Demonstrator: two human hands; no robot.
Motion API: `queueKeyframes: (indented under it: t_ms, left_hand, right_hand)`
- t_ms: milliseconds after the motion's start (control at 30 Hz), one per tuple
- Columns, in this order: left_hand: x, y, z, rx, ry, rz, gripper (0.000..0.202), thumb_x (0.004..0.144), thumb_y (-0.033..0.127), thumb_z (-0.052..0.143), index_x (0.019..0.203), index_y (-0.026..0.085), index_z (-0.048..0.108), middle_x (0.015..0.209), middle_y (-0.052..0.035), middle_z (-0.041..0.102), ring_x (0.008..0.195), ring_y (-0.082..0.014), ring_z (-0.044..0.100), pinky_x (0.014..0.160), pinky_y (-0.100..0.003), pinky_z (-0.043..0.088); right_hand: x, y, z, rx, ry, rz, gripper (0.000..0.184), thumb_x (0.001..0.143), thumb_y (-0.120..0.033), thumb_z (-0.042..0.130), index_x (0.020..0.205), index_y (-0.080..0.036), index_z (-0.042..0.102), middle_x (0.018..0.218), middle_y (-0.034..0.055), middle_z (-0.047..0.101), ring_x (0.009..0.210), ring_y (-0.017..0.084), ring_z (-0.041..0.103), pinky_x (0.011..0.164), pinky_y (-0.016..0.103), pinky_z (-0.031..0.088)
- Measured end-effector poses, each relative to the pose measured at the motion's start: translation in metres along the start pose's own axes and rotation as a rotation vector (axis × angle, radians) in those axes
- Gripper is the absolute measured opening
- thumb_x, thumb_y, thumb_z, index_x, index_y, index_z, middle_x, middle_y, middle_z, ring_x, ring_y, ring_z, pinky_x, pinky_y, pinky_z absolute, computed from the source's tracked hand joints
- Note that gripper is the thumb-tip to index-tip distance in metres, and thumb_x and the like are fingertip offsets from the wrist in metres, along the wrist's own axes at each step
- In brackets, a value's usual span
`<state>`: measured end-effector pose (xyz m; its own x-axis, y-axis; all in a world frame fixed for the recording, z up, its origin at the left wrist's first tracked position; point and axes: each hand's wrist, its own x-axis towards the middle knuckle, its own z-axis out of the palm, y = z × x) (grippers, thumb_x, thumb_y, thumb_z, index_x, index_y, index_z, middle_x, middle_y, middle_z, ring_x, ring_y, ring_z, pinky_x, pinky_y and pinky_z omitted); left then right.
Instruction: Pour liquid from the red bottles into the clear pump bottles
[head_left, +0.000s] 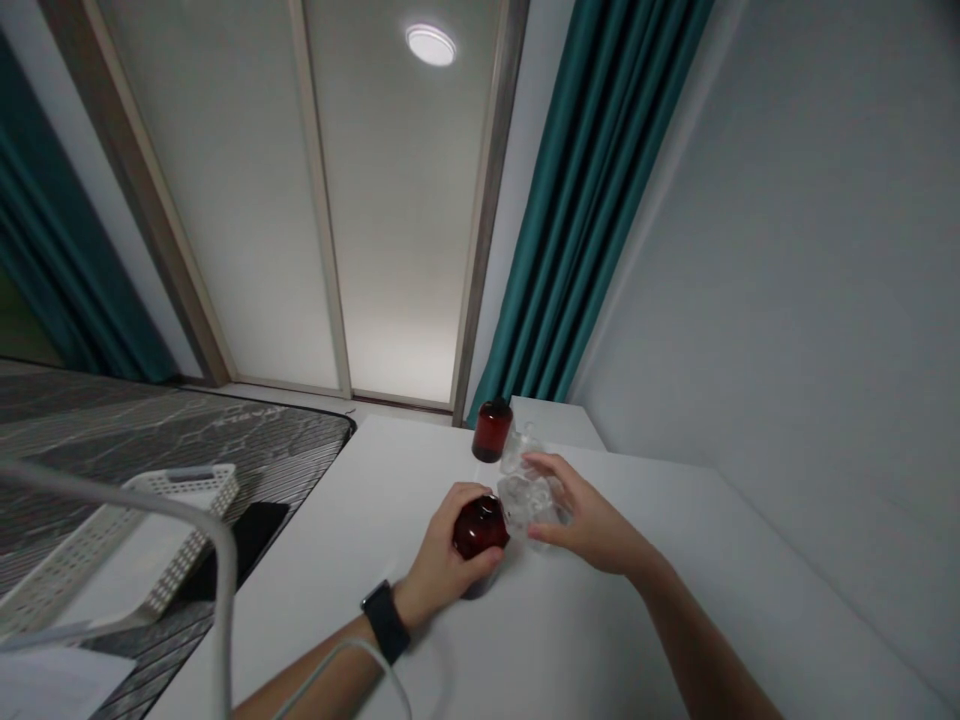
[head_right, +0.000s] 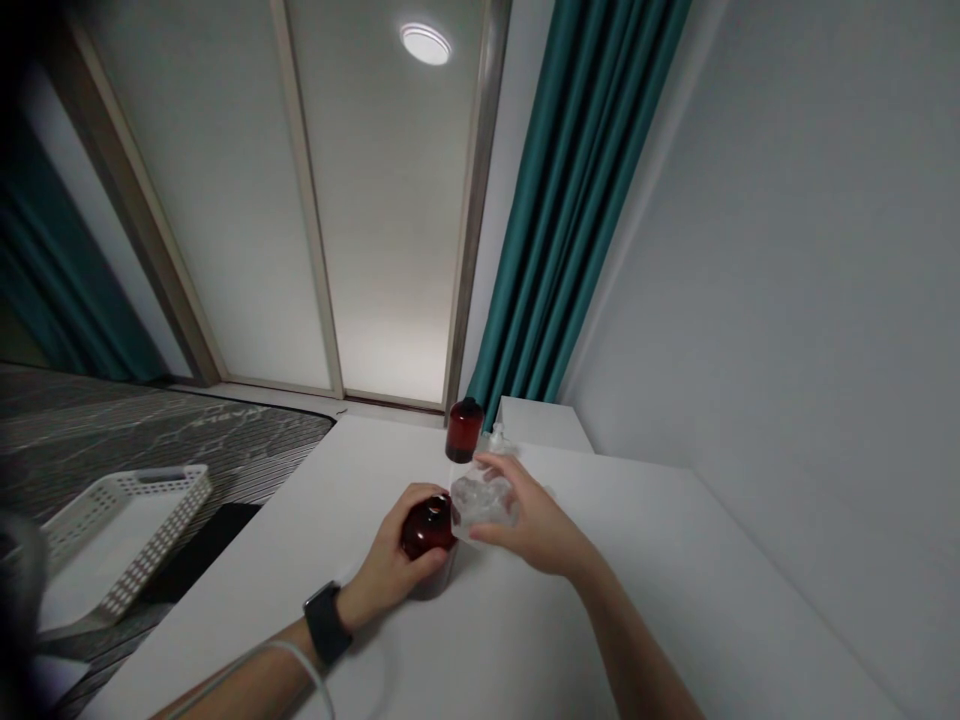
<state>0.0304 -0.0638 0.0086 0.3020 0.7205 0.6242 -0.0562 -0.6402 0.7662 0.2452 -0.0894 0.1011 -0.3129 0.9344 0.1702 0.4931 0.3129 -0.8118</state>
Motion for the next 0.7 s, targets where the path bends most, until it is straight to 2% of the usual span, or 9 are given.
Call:
queueKeyframes:
  t_ms: [67,133,300,467,567,633,700]
  left_hand:
    - [-0.001,-0.003,-0.001,0.012,0.012,-0.054,0.054,0.081,0.049,0.072,0.124,0.023,0.051,0.117,-0.0097,0.059,0.107,-0.0283,0.06,0.095,-0.045,0.048]
    - [-0.002,-0.006,-0.002,0.013,0.025,-0.104,0.061,0.079,0.052,0.073,0.127,0.022,0.049,0.121,-0.011,0.059,0.111,-0.0299,0.059,0.099,-0.048,0.046]
    - [-0.003,-0.014,-0.004,-0.075,0.007,-0.126,0.073,0.072,0.065,0.075,0.125,0.022,0.048,0.122,-0.0116,0.059,0.112,-0.0304,0.06,0.1,-0.048,0.047]
    - [0.005,-0.019,-0.011,-0.157,-0.06,-0.129,0.084,0.061,0.071,0.08,0.122,0.023,0.047,0.132,-0.0155,0.057,0.12,-0.034,0.058,0.103,-0.051,0.044]
    - [0.012,-0.014,-0.02,0.015,-0.083,-0.051,0.07,0.07,0.066,0.077,0.12,0.022,0.055,0.129,-0.0141,0.054,0.122,-0.0345,0.053,0.106,-0.053,0.041]
    - [0.016,-0.009,-0.026,0.152,-0.104,-0.013,0.054,0.08,0.054,0.072,0.122,0.022,0.059,0.122,-0.0121,0.052,0.119,-0.0328,0.052,0.106,-0.053,0.04]
    - [0.018,-0.003,-0.03,0.224,-0.124,0.007,0.046,0.086,0.045,0.064,0.126,0.023,0.059,0.116,-0.0112,0.051,0.116,-0.0314,0.052,0.104,-0.052,0.042]
  right_hand:
    - [-0.003,0.018,0.014,0.163,0.098,0.048,0.077,0.074,-0.035,0.077,0.14,-0.027,0.039,0.137,0.011,0.051,0.129,0.028,0.05,0.104,0.047,0.043]
    - [-0.004,0.033,0.026,0.294,0.179,0.029,0.082,0.072,-0.043,0.078,0.14,-0.027,0.036,0.137,0.0124,0.052,0.129,0.029,0.05,0.102,0.047,0.046]
    - [-0.007,0.056,0.05,0.356,0.306,0.053,0.074,0.078,-0.053,0.07,0.139,-0.026,0.038,0.14,0.0134,0.053,0.128,0.031,0.054,0.103,0.047,0.047]
    - [-0.012,0.07,0.068,0.452,0.387,0.095,0.071,0.081,-0.057,0.066,0.139,-0.025,0.039,0.137,0.0132,0.055,0.121,0.029,0.059,0.099,0.044,0.051]
    - [-0.014,0.071,0.075,0.503,0.432,0.103,0.068,0.08,-0.058,0.067,0.135,-0.027,0.042,0.132,0.0115,0.059,0.119,0.029,0.06,0.097,0.044,0.052]
    - [-0.014,0.068,0.077,0.523,0.448,0.099,0.066,0.08,-0.057,0.068,0.133,-0.029,0.043,0.131,0.0099,0.06,0.118,0.029,0.061,0.099,0.045,0.051]
    - [-0.014,0.066,0.078,0.536,0.45,0.097,0.067,0.078,-0.057,0.069,0.133,-0.03,0.042,0.131,0.009,0.06,0.117,0.029,0.062,0.1,0.046,0.05]
